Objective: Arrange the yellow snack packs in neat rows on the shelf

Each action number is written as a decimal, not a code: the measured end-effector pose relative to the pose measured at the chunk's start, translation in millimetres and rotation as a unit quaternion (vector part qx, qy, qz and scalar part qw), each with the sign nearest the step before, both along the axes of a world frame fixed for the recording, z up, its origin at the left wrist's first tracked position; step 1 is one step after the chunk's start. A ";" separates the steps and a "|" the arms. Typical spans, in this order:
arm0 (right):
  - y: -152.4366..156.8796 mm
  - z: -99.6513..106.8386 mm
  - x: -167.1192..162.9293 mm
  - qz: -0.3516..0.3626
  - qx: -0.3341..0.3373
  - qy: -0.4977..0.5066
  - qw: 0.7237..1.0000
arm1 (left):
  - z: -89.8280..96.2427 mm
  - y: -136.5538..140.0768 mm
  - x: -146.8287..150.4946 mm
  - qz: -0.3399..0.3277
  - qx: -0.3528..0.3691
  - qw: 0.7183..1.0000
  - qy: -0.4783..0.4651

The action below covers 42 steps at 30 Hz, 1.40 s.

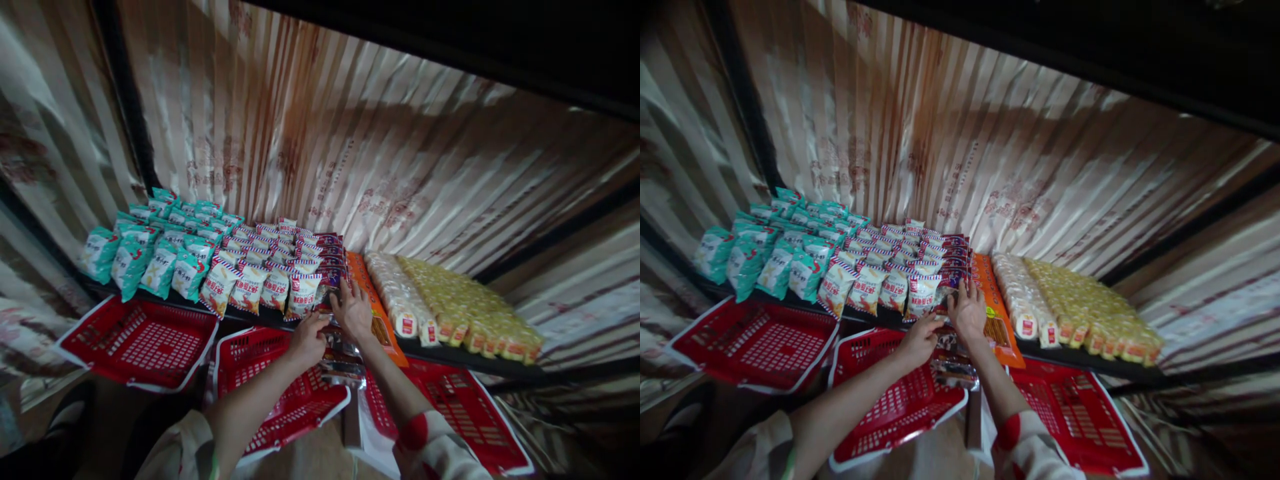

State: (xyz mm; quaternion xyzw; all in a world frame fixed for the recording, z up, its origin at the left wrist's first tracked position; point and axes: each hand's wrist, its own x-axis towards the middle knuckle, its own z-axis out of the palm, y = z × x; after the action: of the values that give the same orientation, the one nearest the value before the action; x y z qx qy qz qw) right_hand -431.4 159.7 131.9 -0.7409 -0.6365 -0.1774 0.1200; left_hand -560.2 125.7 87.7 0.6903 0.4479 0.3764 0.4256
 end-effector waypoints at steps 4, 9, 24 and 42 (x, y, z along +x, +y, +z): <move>-11.8 2.1 -10.8 0.057 0.055 -0.006 0.997 | 5.2 -13.9 -15.0 0.010 -0.018 1.000 -0.003; -41.0 -7.9 -33.4 0.170 0.101 -0.007 0.980 | 9.4 -25.4 -46.4 0.032 -0.075 0.997 0.018; -125.4 -78.9 -157.9 0.274 -0.040 0.175 0.945 | -9.2 -41.2 -165.2 0.092 -0.120 0.986 0.063; -148.5 -61.8 -223.3 0.196 -0.128 0.270 0.934 | -5.5 -80.5 -206.1 0.035 -0.173 0.984 0.036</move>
State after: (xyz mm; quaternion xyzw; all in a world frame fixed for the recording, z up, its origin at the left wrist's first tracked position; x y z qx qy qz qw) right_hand -654.7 11.2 70.1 -0.6304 -0.7301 0.1396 0.2238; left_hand -766.3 45.2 82.2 0.6033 0.5447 0.2827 0.5092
